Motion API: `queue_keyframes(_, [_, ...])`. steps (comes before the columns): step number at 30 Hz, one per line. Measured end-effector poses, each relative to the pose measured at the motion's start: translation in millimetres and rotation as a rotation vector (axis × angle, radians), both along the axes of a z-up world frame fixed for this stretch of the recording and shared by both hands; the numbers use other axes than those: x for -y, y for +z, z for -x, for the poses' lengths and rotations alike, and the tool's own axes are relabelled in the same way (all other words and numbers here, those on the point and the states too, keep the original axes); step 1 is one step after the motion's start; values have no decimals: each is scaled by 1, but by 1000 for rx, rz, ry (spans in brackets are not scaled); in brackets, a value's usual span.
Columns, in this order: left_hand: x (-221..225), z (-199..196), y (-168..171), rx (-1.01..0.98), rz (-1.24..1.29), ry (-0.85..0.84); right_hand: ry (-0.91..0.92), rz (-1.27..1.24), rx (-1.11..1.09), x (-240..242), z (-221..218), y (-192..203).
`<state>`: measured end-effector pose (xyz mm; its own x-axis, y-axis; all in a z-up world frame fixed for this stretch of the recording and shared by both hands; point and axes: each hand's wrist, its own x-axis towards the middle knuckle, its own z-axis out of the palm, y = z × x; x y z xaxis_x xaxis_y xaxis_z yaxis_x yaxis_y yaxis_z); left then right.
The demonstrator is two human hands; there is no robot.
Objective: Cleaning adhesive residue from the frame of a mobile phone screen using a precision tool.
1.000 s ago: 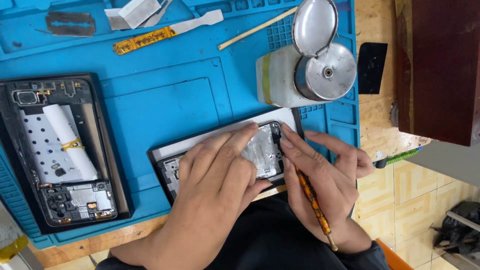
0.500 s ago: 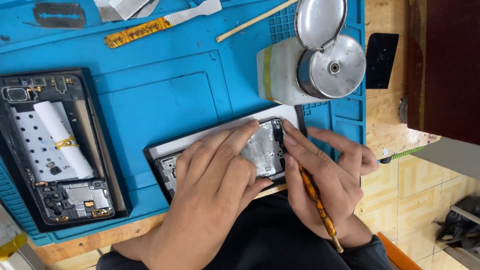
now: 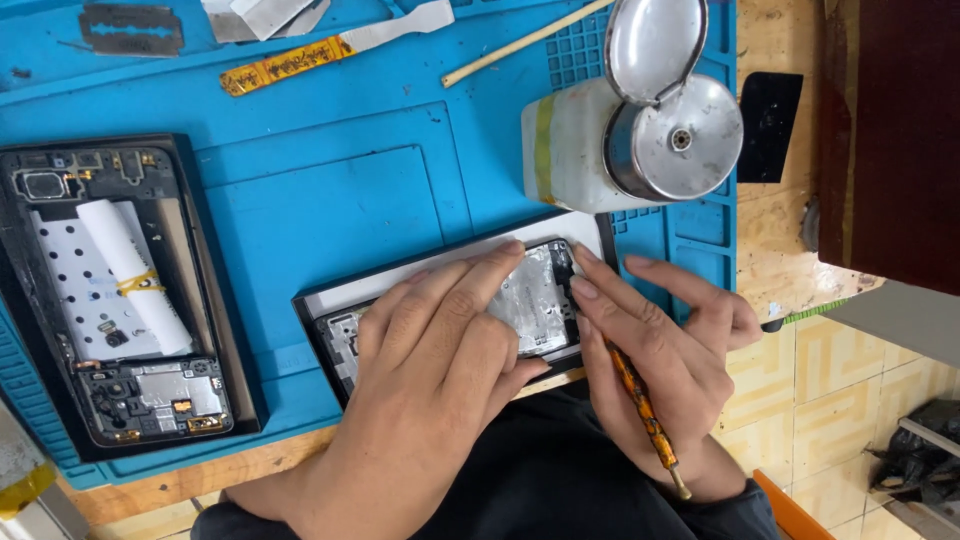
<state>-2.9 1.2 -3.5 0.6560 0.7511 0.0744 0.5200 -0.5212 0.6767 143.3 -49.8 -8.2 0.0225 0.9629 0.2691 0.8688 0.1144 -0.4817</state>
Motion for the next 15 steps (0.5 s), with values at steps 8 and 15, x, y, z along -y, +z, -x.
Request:
queue_keyframes(8, [0,-2,2,38,35,16,-4,-93,-33,-3,-2,-5])
queue_keyframes(15, [1,-9,13,3,137,51,-124,-201,-351,16,-12,-7])
